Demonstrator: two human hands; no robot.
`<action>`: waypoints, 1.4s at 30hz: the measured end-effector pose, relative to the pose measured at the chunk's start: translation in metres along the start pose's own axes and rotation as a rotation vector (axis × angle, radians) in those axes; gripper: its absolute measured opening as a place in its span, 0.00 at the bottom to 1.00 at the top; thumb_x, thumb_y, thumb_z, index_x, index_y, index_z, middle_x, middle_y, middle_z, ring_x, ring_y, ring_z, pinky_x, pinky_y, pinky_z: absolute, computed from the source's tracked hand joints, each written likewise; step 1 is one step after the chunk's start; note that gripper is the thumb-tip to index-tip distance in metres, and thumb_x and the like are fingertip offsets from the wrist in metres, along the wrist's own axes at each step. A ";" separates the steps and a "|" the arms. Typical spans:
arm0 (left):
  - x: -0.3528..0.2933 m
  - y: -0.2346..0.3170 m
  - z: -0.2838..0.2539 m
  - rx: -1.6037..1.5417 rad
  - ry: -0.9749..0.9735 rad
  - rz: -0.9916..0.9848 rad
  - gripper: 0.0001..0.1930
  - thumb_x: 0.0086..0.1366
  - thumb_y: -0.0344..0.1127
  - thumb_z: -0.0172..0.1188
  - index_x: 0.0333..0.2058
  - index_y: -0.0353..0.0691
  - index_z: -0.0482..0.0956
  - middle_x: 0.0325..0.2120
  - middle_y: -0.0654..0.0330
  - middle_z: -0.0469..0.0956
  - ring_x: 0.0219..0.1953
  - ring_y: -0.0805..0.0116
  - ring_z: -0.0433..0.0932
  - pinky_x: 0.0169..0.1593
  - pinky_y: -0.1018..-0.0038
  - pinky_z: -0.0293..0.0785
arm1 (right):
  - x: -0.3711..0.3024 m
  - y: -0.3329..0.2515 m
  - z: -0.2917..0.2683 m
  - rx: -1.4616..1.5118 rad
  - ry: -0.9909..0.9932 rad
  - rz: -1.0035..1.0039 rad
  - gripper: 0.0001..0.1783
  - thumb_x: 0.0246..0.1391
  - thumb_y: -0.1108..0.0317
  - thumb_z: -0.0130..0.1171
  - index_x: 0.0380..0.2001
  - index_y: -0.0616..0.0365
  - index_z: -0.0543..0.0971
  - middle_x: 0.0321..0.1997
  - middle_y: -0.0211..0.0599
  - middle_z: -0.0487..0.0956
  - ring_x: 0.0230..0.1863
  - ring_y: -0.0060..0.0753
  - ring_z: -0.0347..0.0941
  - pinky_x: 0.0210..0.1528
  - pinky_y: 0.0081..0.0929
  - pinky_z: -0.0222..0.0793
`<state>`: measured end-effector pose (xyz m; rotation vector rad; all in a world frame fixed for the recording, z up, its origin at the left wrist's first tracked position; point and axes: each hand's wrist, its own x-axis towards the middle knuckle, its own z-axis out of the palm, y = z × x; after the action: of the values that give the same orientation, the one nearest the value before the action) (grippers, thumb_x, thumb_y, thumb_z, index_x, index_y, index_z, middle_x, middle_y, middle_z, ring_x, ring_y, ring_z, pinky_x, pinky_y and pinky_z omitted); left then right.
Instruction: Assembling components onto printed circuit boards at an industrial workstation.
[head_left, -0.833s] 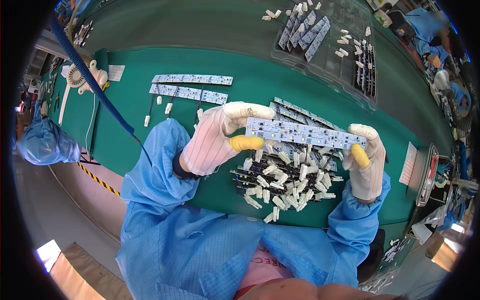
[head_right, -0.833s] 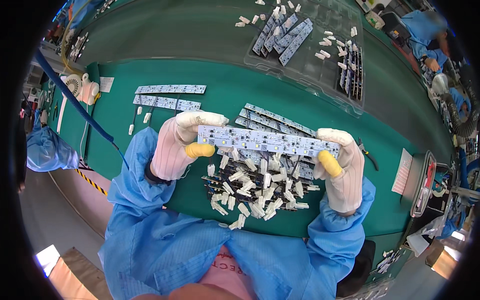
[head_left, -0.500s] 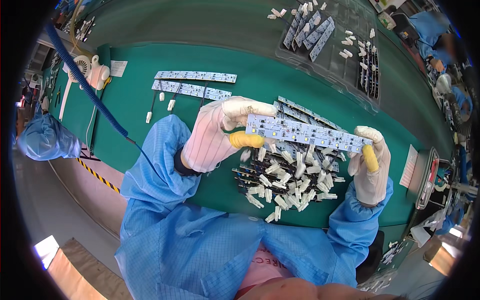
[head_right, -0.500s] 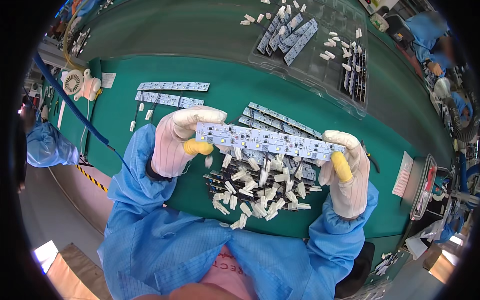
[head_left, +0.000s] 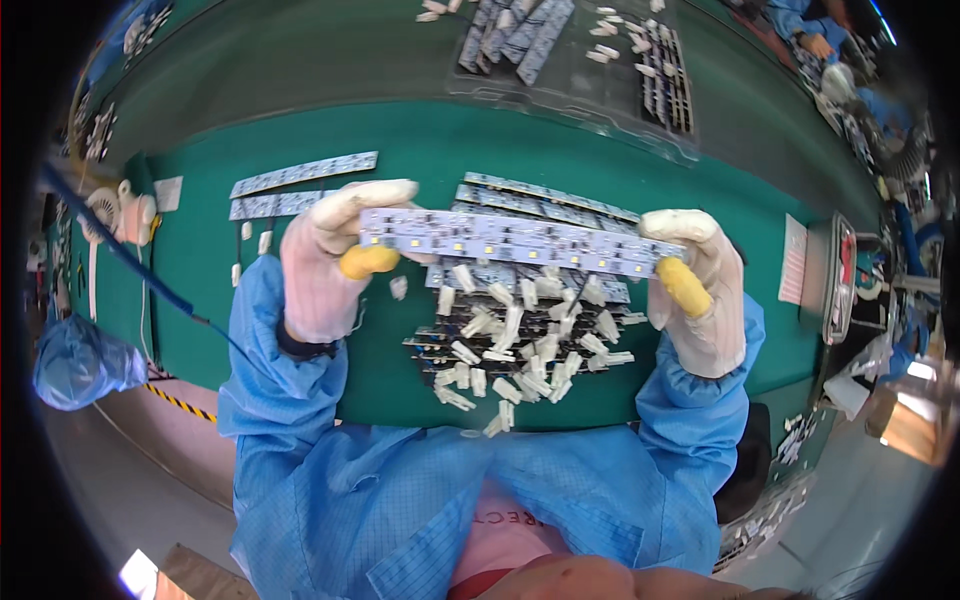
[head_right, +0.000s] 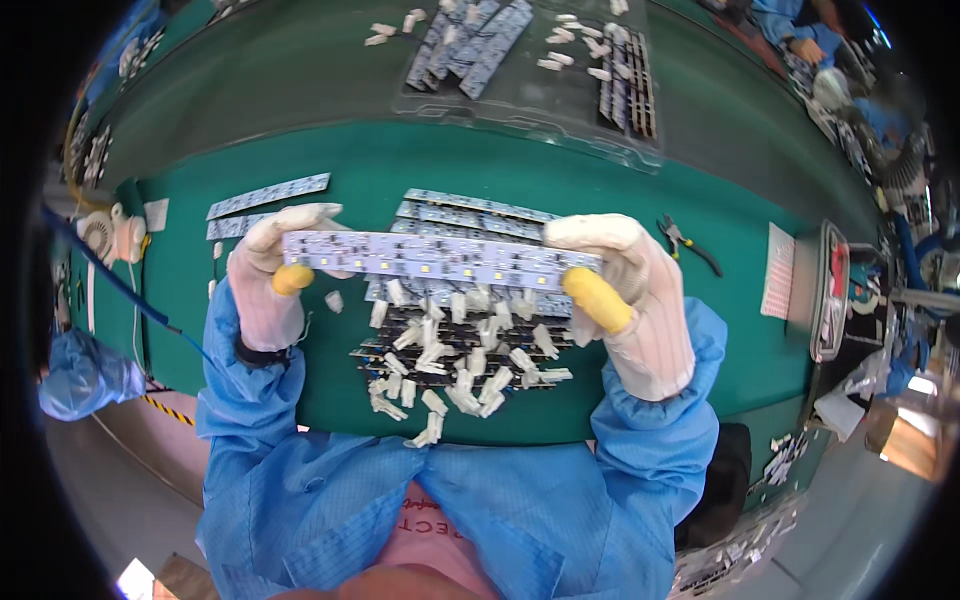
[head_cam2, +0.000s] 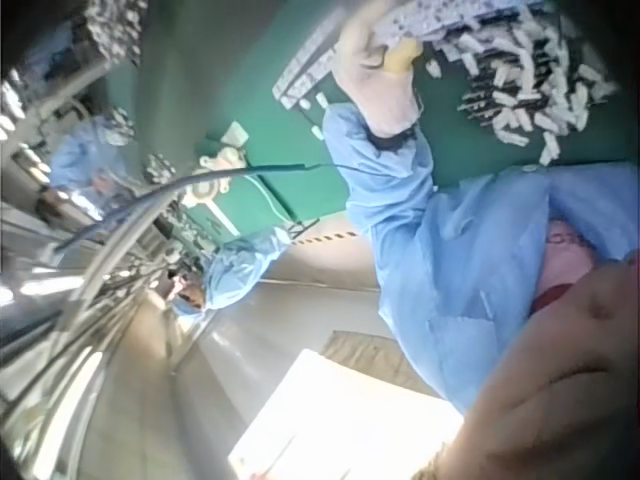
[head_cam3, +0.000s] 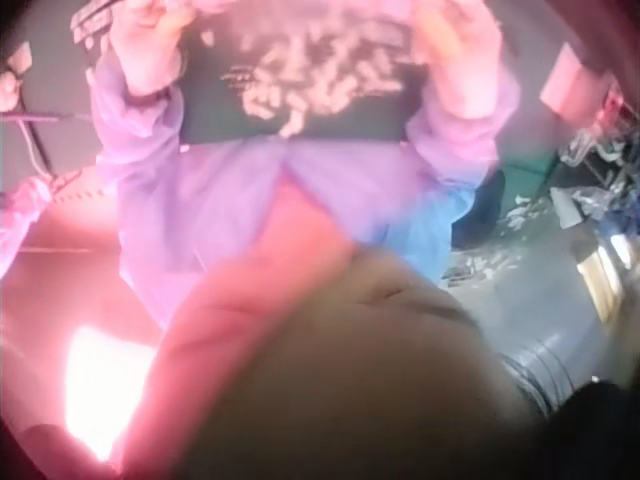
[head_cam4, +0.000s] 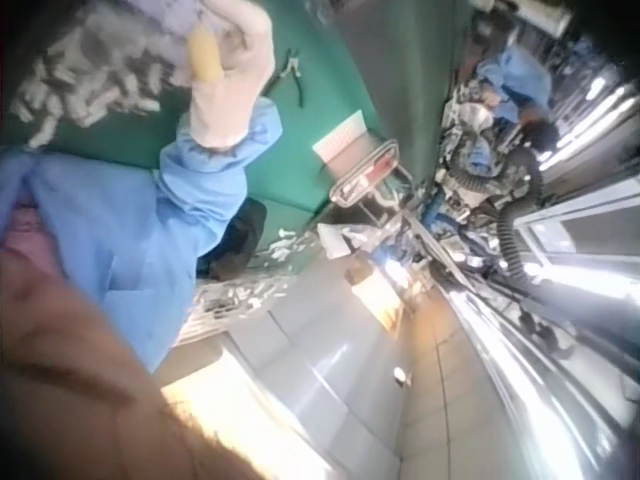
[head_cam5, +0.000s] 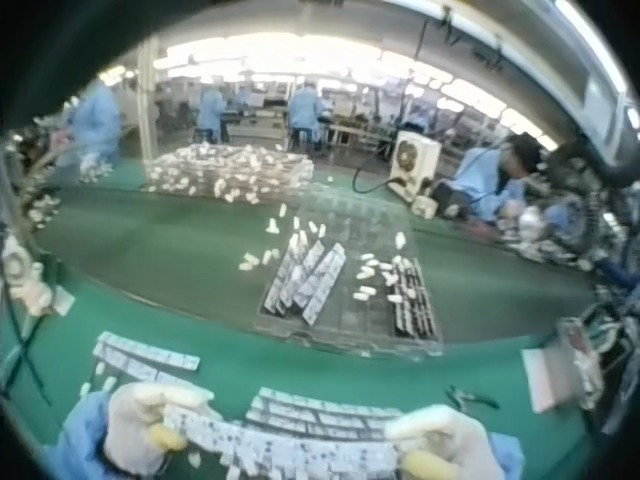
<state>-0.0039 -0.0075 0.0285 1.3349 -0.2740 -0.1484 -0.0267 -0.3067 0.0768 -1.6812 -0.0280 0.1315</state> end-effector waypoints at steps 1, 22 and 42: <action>-0.001 -0.001 0.000 0.035 0.012 0.031 0.20 0.59 0.28 0.59 0.50 0.31 0.70 0.36 0.52 0.78 0.34 0.69 0.78 0.28 0.81 0.74 | -0.001 0.000 -0.003 0.015 -0.029 0.024 0.18 0.52 0.62 0.60 0.42 0.62 0.72 0.28 0.26 0.71 0.16 0.10 0.60 0.21 0.09 0.52; -0.002 0.024 -0.001 0.597 -0.179 0.604 0.24 0.61 0.38 0.61 0.52 0.34 0.67 0.32 0.51 0.80 0.38 0.62 0.79 0.42 0.70 0.74 | 0.008 0.009 -0.007 -0.017 -0.075 -0.005 0.15 0.55 0.68 0.53 0.45 0.60 0.74 0.25 0.31 0.72 0.24 0.16 0.66 0.24 0.14 0.60; 0.003 0.021 0.022 0.511 0.188 -0.168 0.11 0.64 0.35 0.53 0.40 0.35 0.77 0.16 0.59 0.78 0.09 0.83 0.62 0.14 0.84 0.54 | 0.068 0.064 -0.054 -1.517 0.433 -0.184 0.12 0.43 0.56 0.64 0.32 0.44 0.80 0.42 0.32 0.76 0.42 0.40 0.72 0.41 0.40 0.65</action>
<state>-0.0083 -0.0236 0.0536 1.8674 -0.0365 -0.0945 0.0425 -0.3613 0.0142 -3.1631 0.0620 -0.5377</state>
